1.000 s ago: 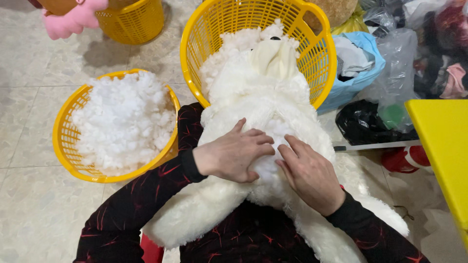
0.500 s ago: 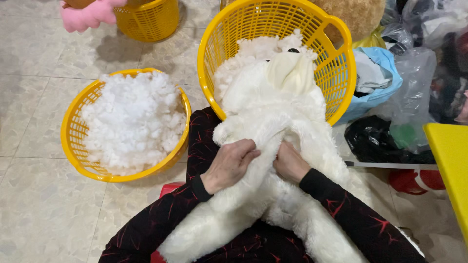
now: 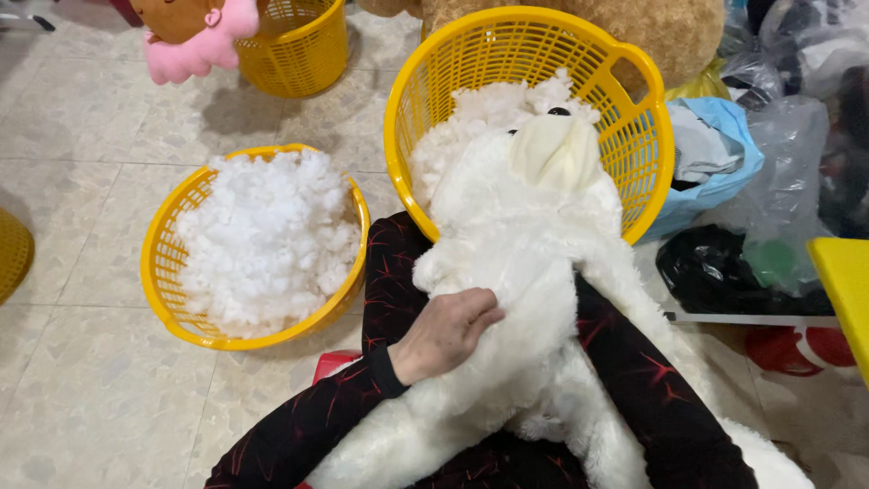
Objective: The person sits on the floor and repeatedly stuffs white polyester fiberfill into the torso of a large white teddy bear. They take handfuls of stuffing from a yellow basket, push the material into the bear's opening, and pat the body to distribute the fill.
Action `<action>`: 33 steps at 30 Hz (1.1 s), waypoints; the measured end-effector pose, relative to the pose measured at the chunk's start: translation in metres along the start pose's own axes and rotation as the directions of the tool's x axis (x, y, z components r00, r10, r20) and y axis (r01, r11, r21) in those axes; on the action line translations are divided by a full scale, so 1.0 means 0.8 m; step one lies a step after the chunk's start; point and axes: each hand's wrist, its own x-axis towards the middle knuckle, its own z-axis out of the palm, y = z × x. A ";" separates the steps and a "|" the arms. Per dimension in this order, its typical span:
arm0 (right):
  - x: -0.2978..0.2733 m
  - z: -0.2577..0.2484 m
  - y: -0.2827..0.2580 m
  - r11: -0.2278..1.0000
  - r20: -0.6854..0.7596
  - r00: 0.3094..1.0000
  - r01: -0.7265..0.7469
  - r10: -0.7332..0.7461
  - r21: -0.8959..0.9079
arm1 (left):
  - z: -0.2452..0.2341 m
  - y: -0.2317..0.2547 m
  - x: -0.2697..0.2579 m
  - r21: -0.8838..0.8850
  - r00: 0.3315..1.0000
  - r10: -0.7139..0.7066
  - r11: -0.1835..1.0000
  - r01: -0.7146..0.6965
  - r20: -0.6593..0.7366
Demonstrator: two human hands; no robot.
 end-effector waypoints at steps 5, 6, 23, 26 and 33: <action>-0.068 -0.059 -0.075 0.945 0.173 0.983 0.118 -0.067 -0.304 | -0.025 -0.004 0.006 0.027 0.992 -0.122 0.992 0.123 -0.040; -0.082 -0.066 -0.096 0.910 0.192 0.978 0.154 -0.084 -0.384 | -0.031 -0.002 0.008 0.099 0.986 -0.168 0.981 0.169 -0.021; -0.175 -0.051 -0.172 0.940 -0.084 0.980 -0.199 0.182 -0.276 | 0.017 0.012 0.081 0.445 0.990 -0.044 0.895 -0.022 0.137; -0.175 -0.054 -0.163 0.891 -0.140 0.940 -0.338 0.309 -0.304 | 0.007 0.008 0.074 0.423 0.996 0.008 0.905 -0.044 0.087; -0.186 -0.041 -0.194 0.760 -0.213 0.970 -0.227 0.119 -0.609 | 0.026 0.023 0.075 0.383 0.955 0.297 0.882 -0.276 0.003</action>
